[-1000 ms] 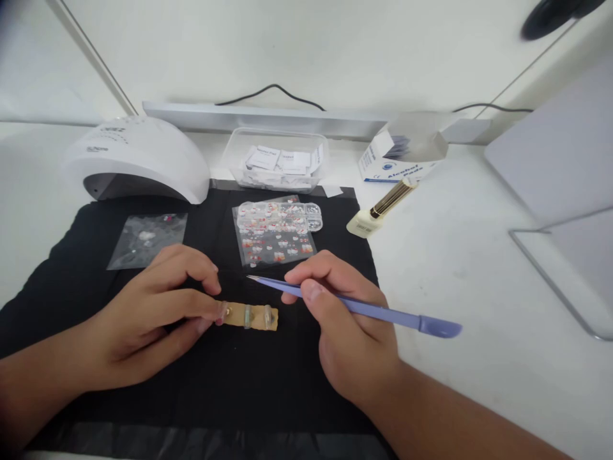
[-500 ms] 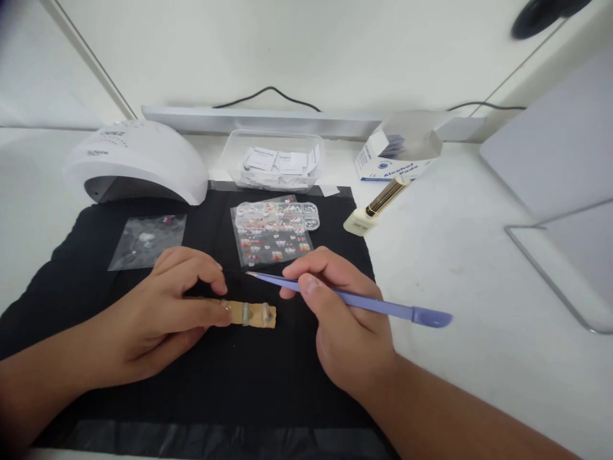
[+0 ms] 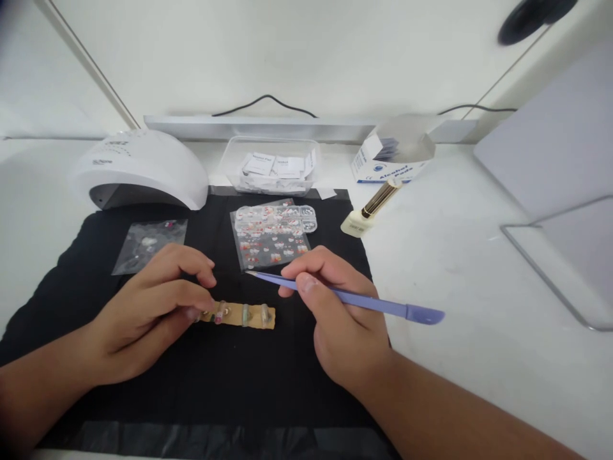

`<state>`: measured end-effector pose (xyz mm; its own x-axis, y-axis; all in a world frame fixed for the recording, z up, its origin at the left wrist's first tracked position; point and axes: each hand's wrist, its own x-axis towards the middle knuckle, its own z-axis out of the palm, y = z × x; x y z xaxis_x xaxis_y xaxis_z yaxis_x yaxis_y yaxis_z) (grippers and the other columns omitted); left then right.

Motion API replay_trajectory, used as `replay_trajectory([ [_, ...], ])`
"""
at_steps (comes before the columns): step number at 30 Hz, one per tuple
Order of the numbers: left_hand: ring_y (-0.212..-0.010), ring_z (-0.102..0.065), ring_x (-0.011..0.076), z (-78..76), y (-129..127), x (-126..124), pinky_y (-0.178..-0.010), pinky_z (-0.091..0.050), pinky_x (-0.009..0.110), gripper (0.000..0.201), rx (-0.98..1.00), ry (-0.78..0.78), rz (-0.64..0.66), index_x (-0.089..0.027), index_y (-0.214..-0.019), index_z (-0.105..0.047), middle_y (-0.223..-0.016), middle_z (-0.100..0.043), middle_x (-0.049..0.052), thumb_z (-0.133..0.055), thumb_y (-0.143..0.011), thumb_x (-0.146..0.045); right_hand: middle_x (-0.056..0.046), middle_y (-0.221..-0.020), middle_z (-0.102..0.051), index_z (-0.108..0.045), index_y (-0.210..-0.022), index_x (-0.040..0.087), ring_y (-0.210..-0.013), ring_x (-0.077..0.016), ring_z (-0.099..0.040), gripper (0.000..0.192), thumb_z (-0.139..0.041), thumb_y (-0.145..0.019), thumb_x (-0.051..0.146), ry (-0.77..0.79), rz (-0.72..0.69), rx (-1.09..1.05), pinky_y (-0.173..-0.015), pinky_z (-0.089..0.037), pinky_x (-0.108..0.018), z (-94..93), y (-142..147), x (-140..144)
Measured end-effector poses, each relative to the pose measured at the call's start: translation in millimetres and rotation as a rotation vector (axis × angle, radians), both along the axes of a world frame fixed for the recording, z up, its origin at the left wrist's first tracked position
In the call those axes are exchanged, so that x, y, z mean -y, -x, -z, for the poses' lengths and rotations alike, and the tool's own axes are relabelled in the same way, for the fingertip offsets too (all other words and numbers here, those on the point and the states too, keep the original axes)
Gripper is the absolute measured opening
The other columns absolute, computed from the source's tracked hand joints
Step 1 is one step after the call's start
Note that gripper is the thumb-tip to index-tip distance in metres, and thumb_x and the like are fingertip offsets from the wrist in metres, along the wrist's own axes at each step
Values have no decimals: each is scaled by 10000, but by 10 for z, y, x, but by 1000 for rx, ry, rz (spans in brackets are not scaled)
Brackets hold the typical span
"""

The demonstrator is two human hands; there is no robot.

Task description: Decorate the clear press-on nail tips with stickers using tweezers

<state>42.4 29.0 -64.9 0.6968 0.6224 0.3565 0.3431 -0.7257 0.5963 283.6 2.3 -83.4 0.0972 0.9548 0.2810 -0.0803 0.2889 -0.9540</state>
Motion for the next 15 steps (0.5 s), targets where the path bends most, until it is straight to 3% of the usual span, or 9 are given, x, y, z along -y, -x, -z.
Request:
replay_trajectory([
  [15,-1060,-483,240,28,-52,12,-849,-317,431,303,-123,-62,70,-223,-980,-627,-1093,-537,48,-491,-847,13,5,-708,-660,-754,-826,266,-690,-161,-601,247,-554,-860,126,10,-28,-16,-653,-476,-325,5,0,7],
])
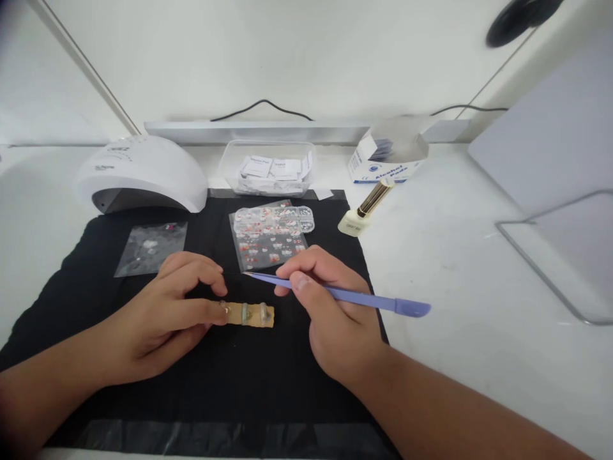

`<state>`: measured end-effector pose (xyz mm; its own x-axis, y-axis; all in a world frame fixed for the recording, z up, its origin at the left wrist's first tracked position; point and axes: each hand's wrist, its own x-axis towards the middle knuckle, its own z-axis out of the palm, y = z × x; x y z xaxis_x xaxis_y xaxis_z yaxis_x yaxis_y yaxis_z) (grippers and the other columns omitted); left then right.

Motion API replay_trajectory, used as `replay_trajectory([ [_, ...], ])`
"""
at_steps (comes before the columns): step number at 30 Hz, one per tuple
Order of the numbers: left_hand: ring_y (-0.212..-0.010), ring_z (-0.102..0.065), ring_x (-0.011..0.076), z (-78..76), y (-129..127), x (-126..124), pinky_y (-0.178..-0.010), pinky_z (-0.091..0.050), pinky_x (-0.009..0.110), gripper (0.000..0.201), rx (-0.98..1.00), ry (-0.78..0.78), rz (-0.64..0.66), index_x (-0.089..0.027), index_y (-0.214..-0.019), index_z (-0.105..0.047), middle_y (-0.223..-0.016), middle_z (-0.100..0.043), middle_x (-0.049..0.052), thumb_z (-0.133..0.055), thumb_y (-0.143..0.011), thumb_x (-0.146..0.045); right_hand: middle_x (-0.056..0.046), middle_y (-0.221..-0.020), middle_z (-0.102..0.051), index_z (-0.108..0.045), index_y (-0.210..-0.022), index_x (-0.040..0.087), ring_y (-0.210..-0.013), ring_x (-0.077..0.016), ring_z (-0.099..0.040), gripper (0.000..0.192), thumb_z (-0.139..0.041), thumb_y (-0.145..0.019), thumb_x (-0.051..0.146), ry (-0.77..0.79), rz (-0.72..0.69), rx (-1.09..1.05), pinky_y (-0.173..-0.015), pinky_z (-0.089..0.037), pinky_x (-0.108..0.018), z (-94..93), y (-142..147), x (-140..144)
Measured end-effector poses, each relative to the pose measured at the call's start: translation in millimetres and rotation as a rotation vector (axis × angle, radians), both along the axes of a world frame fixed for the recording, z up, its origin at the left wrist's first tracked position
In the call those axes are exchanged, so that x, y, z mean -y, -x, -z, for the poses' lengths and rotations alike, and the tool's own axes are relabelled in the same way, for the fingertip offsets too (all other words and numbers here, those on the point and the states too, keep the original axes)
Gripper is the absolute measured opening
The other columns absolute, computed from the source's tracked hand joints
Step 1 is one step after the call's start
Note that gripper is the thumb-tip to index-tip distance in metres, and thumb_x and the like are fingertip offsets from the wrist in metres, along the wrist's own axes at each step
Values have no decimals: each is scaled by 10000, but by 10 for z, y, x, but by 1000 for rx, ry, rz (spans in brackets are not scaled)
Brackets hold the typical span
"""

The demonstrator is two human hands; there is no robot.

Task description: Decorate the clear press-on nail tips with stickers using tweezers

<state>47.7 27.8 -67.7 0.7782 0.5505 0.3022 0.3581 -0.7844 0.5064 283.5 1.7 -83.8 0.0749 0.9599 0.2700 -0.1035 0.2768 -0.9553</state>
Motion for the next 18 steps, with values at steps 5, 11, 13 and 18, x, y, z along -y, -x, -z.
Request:
replay_trajectory([
  [5,-1051,-489,244,-1,-3,-1,-855,-321,431,322,2,1,-7,-230,-975,-639,-1076,-547,49,-489,-835,17,7,-701,-657,-750,-831,267,-693,-169,-577,253,-537,-875,139,-24,-29,43,-659,-427,-347,23,-27,-24],
  [11,-1053,-495,245,8,-2,0,-870,-324,432,318,1,9,-4,-229,-960,-648,-1072,-556,51,-483,-836,14,7,-677,-659,-748,-788,266,-685,-174,-581,241,-550,-855,146,-13,-5,32,-667,-430,-354,37,-18,-67],
  [13,-1058,-496,247,7,-1,-1,-873,-325,434,318,-2,-2,-4,-229,-967,-646,-1073,-557,51,-483,-837,11,7,-665,-658,-747,-778,265,-676,-174,-580,244,-547,-850,144,-16,-8,34,-662,-428,-356,35,-14,-72],
  [18,-1073,-498,260,-1,6,-5,-877,-323,445,291,-27,-51,10,-227,-987,-648,-1073,-557,57,-495,-855,-18,0,-661,-656,-749,-784,265,-674,-182,-575,242,-548,-852,149,-30,-10,37,-658,-423,-364,24,-16,-65],
])
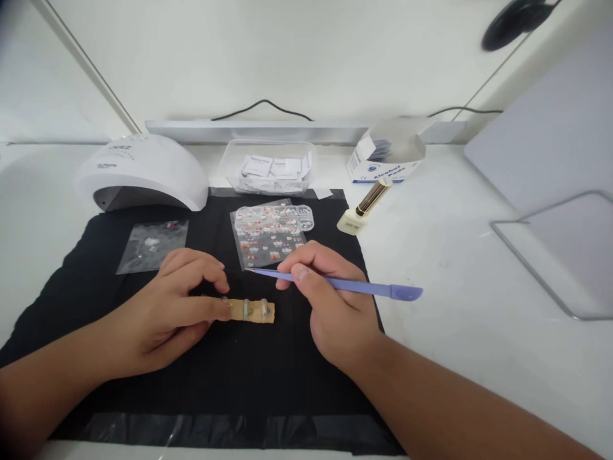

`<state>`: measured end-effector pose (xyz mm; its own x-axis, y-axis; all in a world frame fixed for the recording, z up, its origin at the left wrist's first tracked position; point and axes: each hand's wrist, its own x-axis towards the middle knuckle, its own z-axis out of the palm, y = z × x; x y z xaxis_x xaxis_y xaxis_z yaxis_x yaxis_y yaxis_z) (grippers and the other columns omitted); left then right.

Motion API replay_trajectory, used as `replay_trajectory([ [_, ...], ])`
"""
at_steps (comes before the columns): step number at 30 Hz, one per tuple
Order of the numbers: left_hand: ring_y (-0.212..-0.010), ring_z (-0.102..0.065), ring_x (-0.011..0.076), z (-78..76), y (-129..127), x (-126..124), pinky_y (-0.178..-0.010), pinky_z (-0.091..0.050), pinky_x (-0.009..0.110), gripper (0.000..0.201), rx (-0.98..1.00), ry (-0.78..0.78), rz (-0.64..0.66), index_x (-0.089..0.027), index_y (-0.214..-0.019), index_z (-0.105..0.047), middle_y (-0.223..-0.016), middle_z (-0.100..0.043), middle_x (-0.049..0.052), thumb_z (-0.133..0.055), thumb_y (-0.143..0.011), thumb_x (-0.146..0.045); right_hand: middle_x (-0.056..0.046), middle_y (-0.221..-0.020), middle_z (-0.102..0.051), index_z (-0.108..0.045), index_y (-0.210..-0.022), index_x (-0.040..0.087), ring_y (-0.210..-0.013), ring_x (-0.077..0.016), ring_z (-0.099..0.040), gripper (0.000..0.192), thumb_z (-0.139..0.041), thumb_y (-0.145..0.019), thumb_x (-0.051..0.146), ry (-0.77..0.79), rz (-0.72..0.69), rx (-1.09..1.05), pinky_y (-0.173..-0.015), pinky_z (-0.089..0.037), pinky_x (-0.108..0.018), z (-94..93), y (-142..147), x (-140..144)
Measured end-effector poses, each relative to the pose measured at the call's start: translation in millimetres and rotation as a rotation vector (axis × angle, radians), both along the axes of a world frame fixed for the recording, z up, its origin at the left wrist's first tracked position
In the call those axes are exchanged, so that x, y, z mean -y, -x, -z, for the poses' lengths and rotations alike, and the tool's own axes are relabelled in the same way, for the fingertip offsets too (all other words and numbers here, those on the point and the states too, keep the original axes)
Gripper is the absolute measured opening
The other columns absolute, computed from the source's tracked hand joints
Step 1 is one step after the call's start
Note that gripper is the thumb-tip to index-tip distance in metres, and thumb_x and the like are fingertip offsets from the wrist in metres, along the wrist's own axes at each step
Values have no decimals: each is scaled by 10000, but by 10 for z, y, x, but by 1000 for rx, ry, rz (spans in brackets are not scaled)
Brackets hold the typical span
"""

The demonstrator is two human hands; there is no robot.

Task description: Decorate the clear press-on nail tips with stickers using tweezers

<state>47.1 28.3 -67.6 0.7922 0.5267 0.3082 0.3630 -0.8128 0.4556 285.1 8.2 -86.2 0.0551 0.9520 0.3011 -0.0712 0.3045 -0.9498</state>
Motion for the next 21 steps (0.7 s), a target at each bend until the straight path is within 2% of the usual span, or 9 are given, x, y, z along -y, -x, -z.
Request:
replay_trajectory([
  [6,-1076,-495,257,4,-17,10,-878,-328,444,284,-16,-5,1,-215,-989,-644,-1095,-550,59,-484,-869,-15,11,-654,-652,-754,-776,259,-672,-169,-572,253,-545,-844,134,12,-16,-29,-661,-415,-350,-5,4,-4],
  [11,-1113,-503,239,-51,45,13,-944,-374,442,338,36,23,-46,-255,-1088,-636,-1151,-532,52,-483,-887,-29,12,-657,-659,-754,-788,249,-658,-158,-580,218,-565,-838,152,21,-22,-71,-657,-431,-332,10,-13,-7],
  [13,-1127,-519,233,-100,125,-29,-962,-413,418,302,81,2,-142,-254,-1130,-609,-1182,-529,53,-509,-902,-83,10,-650,-654,-754,-785,248,-657,-158,-585,210,-572,-829,153,27,-22,-90,-653,-442,-326,13,-24,-9],
  [17,-1147,-540,259,-168,317,-203,-1005,-446,429,229,82,-93,-453,-221,-1125,-600,-1166,-566,69,-541,-903,-215,7,-642,-652,-753,-777,247,-663,-157,-597,188,-587,-814,167,52,-29,-100,-648,-456,-309,12,-31,-17],
  [19,-1161,-534,301,-161,378,-293,-1049,-416,517,253,-49,-99,-633,-208,-1119,-621,-1171,-585,85,-534,-891,-275,7,-652,-659,-752,-765,247,-655,-151,-602,170,-600,-803,181,72,-25,-108,-648,-465,-301,7,-26,-21],
  [21,-1171,-528,360,-134,402,-358,-1020,-416,600,329,-223,-47,-796,-219,-1153,-641,-1190,-602,104,-536,-859,-326,8,-660,-660,-748,-746,248,-641,-147,-603,151,-613,-788,196,87,-3,-112,-646,-473,-299,2,-18,-24],
])
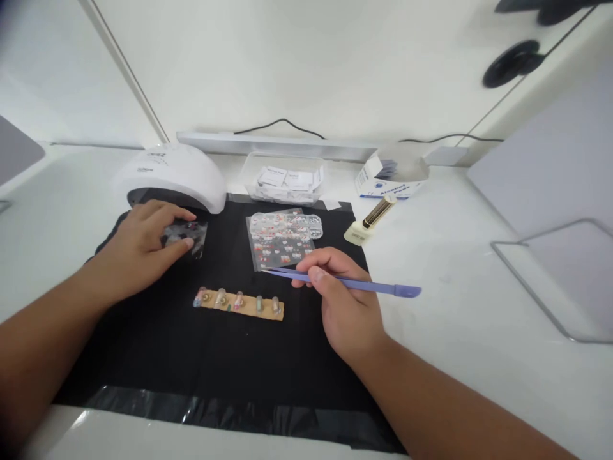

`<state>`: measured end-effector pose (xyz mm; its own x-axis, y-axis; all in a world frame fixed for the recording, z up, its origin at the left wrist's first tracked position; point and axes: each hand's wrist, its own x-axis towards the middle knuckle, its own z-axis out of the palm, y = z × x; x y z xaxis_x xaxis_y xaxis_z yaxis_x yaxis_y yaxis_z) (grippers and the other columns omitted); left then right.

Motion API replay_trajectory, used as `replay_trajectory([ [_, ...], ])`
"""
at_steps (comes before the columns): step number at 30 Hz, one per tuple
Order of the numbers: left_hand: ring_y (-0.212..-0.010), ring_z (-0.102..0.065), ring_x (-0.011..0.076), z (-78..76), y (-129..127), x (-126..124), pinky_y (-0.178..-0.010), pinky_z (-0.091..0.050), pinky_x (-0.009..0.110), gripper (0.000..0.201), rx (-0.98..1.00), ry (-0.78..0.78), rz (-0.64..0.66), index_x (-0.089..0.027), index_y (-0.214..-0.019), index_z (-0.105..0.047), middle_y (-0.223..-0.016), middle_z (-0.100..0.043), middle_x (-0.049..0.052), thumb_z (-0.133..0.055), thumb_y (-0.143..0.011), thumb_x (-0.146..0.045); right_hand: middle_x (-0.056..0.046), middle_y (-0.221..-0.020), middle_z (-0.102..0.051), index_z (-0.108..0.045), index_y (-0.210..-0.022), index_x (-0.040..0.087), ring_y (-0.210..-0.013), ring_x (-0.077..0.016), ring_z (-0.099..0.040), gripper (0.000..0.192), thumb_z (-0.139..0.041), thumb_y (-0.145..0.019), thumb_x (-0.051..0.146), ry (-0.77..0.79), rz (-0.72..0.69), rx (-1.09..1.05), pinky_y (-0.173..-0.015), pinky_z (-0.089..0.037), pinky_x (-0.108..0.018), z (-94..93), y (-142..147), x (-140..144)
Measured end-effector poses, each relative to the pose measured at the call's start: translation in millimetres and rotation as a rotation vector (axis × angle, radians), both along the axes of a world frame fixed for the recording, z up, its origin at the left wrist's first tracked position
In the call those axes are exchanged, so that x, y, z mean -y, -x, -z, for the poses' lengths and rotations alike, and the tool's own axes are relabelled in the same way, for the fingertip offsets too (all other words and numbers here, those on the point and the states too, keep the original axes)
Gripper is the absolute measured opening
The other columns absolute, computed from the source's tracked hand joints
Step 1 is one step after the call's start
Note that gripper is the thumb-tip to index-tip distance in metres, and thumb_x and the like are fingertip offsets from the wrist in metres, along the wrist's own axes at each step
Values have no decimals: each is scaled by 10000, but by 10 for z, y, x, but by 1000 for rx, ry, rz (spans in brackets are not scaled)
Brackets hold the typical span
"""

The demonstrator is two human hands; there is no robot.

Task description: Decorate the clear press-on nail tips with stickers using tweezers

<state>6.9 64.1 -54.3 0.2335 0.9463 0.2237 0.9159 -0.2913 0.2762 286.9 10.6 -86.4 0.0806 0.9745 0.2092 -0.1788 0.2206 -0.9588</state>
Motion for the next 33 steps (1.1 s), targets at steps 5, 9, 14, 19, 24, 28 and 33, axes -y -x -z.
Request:
replay_trajectory([
  [5,-1288,-469,428,28,18,-51,-1017,-408,643,530,-196,135,-177,-230,-1348,-567,-1360,-562,143,-507,-876,-462,1,-671,-659,-733,-721,243,-621,-153,-599,111,-636,-775,236,10,40,24,-619,-471,-307,-9,7,-3],
  [9,-1337,-435,437,15,88,-68,-1059,-378,621,724,-193,194,-253,-214,-1466,-455,-1480,-486,156,-500,-867,-618,1,-679,-655,-728,-731,238,-624,-151,-596,107,-632,-778,228,-3,34,31,-611,-466,-304,-3,-1,0],
  [14,-1356,-390,476,79,98,-82,-1050,-356,637,894,-228,218,-231,-220,-1503,-411,-1517,-450,170,-538,-789,-742,-4,-675,-663,-718,-740,231,-620,-152,-595,102,-632,-794,226,-7,31,40,-587,-449,-295,12,-2,7],
  [19,-1335,-390,489,91,49,-83,-1027,-359,654,874,-242,206,-220,-234,-1492,-443,-1462,-480,200,-535,-791,-748,4,-669,-665,-711,-749,229,-627,-150,-602,102,-626,-804,233,-6,32,46,-602,-451,-294,28,-6,6],
  [24,-1293,-429,478,67,42,-88,-1043,-388,593,867,-202,207,-207,-209,-1498,-438,-1386,-500,209,-596,-790,-685,0,-677,-666,-696,-754,220,-633,-157,-611,80,-645,-805,254,8,19,55,-605,-461,-303,42,-19,11],
  [28,-1290,-442,479,75,50,-85,-1068,-384,579,951,-109,206,-210,-172,-1531,-365,-1340,-491,219,-672,-758,-636,1,-673,-667,-698,-758,224,-633,-158,-602,81,-635,-803,247,11,18,59,-607,-460,-306,44,-22,10],
  [33,-1179,-559,340,73,111,-86,-1061,-452,495,943,95,189,-171,-219,-1535,-328,-1423,-399,162,-735,-741,-521,1,-660,-662,-696,-768,226,-640,-165,-606,76,-637,-805,257,3,23,64,-608,-459,-308,56,-30,-14],
])
